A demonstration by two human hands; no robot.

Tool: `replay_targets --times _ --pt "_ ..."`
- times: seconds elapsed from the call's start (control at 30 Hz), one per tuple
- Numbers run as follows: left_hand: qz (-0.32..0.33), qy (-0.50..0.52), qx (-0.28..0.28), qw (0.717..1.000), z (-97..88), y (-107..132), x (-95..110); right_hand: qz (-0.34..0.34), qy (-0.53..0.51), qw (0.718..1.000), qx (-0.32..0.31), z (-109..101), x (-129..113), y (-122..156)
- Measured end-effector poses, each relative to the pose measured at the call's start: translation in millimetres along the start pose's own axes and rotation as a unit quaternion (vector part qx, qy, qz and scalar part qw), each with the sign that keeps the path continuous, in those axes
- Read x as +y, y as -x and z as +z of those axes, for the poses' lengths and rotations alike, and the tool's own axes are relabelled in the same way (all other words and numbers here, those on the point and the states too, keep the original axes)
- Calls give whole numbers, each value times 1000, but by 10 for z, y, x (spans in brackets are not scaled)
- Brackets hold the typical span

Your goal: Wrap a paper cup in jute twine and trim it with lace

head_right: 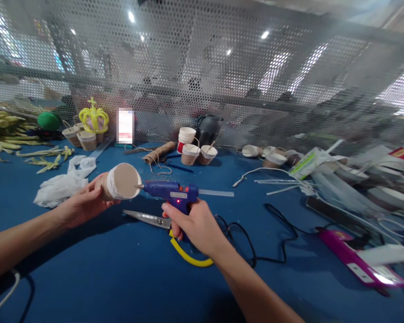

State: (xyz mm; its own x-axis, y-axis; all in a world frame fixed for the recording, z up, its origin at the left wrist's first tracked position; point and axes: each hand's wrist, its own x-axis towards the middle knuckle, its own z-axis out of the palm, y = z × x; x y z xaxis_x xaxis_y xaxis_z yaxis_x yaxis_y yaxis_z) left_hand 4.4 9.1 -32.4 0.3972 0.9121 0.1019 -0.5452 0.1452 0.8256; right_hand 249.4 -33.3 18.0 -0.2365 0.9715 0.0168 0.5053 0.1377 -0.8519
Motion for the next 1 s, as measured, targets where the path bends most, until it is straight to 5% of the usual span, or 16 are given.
replay_targets --times 0.23,1.0 --pt "-10 -1 -24 1000 -15 -6 -13 20 16 998 65 -9 14 -15" --pt "3 -31 5 1000 6 4 -5 55 -55 995 -68 -61 12 1"
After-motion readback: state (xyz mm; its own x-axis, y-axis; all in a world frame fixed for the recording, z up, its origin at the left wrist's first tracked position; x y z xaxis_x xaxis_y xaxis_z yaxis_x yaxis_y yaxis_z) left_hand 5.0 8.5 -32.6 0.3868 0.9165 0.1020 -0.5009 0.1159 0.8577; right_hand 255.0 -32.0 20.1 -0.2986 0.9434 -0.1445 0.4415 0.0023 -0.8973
